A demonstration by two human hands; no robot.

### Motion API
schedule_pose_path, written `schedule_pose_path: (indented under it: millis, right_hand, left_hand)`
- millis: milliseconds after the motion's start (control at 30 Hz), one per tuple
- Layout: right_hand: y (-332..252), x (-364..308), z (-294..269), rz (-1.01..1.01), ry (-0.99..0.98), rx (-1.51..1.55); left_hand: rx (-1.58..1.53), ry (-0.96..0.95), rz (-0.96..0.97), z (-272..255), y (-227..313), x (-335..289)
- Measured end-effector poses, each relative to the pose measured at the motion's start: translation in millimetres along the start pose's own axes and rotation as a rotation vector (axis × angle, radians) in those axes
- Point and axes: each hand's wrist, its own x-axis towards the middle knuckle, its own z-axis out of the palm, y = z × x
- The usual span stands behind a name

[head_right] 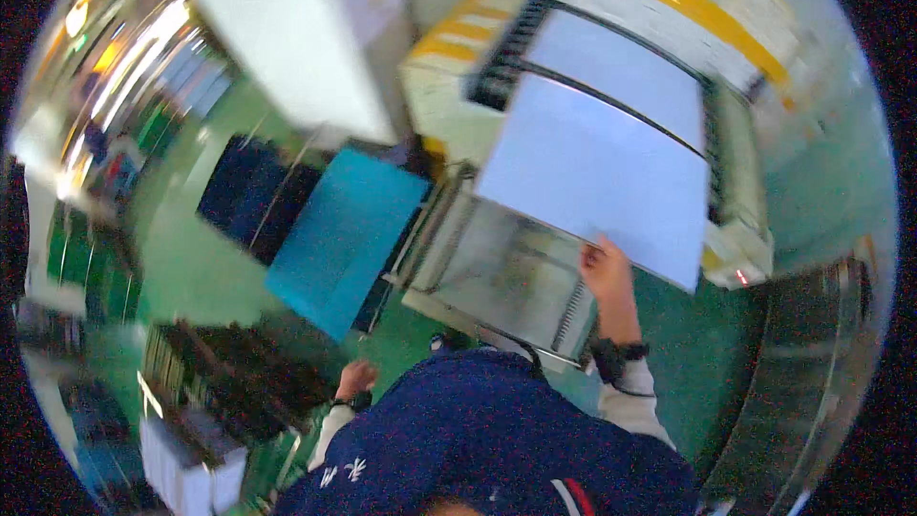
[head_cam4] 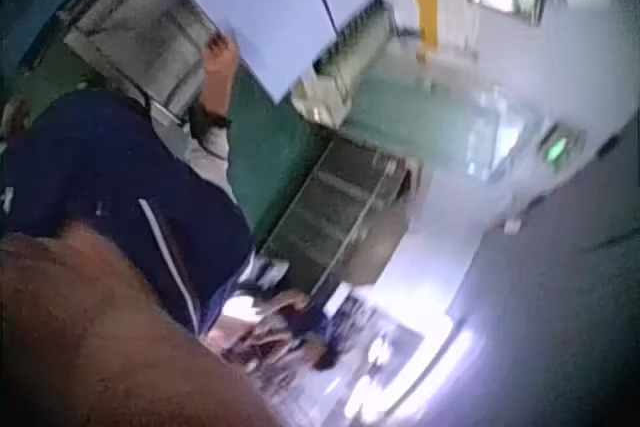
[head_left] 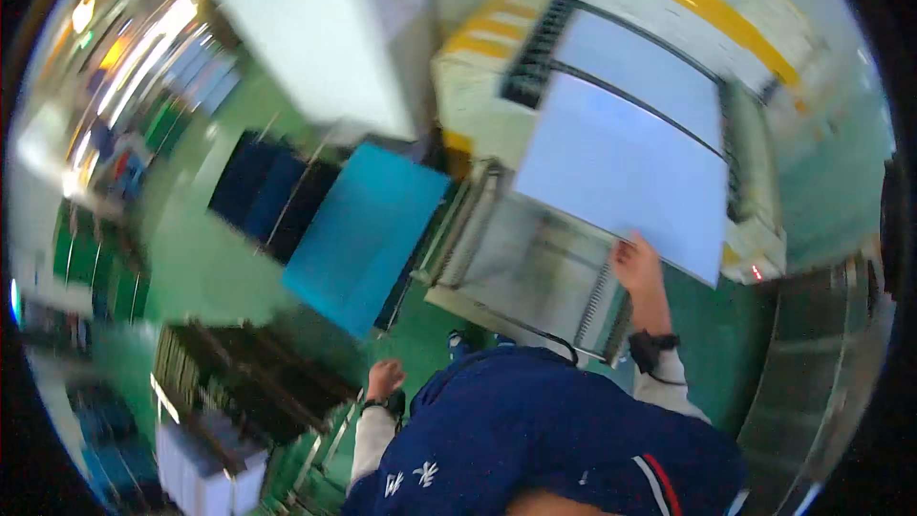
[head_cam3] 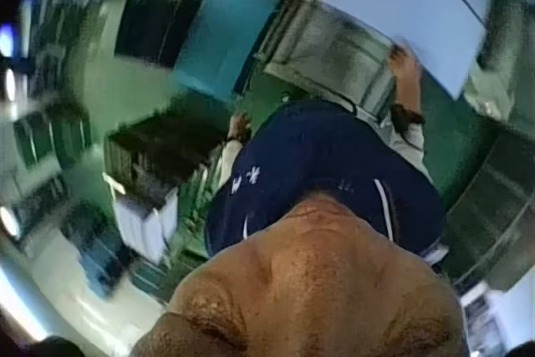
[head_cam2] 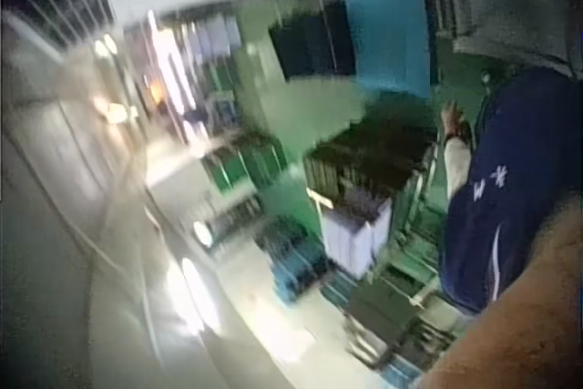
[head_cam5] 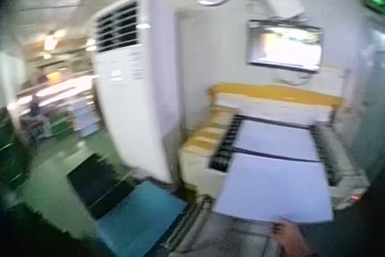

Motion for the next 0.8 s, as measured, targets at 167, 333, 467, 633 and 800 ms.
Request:
schedule_pose_path:
  millis: [167, 333, 467, 633, 800]
  right_hand:
    - [-6, -7, 19, 0.089, 0.114, 0.203]
    - [-2, -17, 49, 0.089, 0.037, 0.126]
    - [-13, -15, 33, 0.031, 0.073, 0.071]
    - [-16, 1, 54, 0.048, 0.004, 0.063]
    - [-25, 16, 54, 0.044, -0.013, 0.060]
  left_hand:
    - [-0.143, -0.212, -0.215, 11, -5, 11]
    - [-0.387, -0.164, -0.177, 27, -66, -39]
    - [-1.213, -0.108, -1.020, -1, 13, 14]
    - [-0.239, -0.017, -0.096, 4, -9, -5]
    - [-0.875, -0.100, -0.721, 21, -15, -6]
